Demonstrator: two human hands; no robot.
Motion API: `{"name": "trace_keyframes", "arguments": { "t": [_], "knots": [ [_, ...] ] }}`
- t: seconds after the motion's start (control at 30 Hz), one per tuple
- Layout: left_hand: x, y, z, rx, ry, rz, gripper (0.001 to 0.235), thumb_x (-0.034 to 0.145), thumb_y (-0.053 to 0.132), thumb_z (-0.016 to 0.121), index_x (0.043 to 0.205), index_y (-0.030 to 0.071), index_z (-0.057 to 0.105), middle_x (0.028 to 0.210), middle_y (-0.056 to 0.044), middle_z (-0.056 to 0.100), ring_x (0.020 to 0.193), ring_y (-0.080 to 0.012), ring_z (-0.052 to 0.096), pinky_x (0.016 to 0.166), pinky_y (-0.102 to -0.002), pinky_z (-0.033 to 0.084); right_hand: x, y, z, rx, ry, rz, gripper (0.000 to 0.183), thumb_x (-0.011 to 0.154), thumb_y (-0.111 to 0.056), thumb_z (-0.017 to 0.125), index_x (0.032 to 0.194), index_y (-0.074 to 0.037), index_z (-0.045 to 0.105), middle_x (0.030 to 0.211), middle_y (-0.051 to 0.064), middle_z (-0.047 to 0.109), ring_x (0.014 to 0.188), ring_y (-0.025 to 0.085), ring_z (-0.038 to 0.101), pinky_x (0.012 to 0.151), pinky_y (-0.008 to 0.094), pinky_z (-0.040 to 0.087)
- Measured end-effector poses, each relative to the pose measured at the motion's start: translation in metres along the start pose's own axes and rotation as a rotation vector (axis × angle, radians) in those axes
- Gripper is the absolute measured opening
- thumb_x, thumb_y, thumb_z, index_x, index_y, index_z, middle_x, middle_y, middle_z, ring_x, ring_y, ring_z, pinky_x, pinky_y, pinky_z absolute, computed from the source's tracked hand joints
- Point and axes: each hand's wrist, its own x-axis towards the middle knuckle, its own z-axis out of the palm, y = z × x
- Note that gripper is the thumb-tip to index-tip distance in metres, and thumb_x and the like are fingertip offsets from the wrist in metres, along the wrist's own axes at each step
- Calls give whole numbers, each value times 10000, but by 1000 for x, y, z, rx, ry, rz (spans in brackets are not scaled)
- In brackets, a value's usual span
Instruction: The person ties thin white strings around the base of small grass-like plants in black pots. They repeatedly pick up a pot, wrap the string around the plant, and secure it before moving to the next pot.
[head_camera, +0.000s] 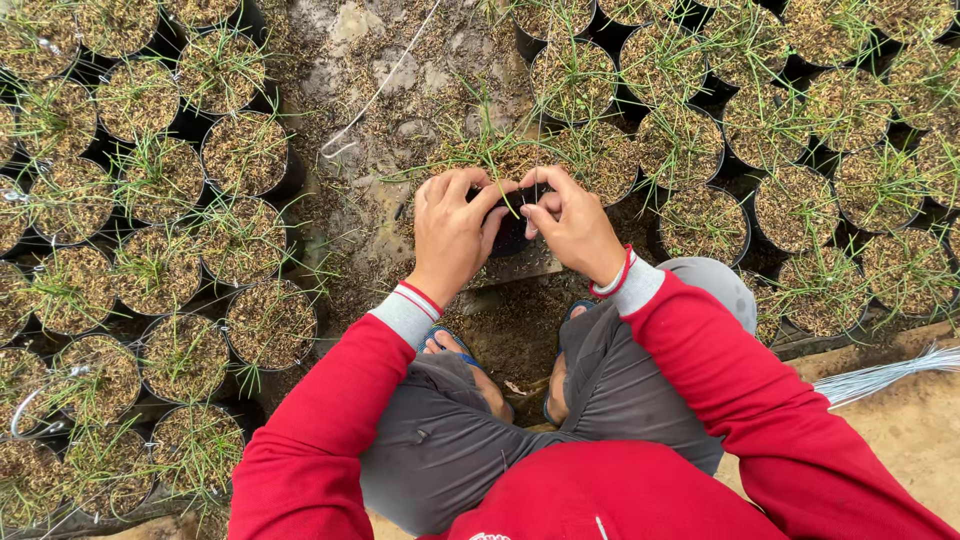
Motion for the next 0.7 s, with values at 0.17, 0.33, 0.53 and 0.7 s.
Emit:
{"name": "trace_keyframes", "arguments": {
  "t": [0.17,0.33,0.53,0.7],
  "knots": [
    [-4,5,1,-68,-1,-60,314,870,125,753,1177,183,720,1146,-55,604,1165,-316,548,1044,-502,430,3,13,2,159,-44,-7,273,975,-27,657,1223,-66,551,684,0,651,642,52,637,562,225,472],
    [-5,6,1,-96,19,-80,303,859,109,750,1153,178,724,1138,-45,609,1147,-316,569,1035,-483,476,5,22,5,269,-78,27,262,989,-11,642,1224,-70,542,699,-5,643,638,55,620,546,219,443],
    [-3,7,-2,-103,-6,-113,310,853,103,755,1150,186,731,1123,-57,610,1119,-311,581,918,-436,514,7,18,4,372,-108,162,266,984,-38,633,1224,-100,538,670,7,647,466,42,456,405,229,312],
    [-2,6,-4,-80,-1,-111,326,849,97,750,1157,201,730,1119,-52,610,1118,-304,584,914,-427,520,8,15,3,397,-136,134,272,994,-38,626,1242,-99,534,676,-1,634,478,34,446,414,223,310]
  ]
}}
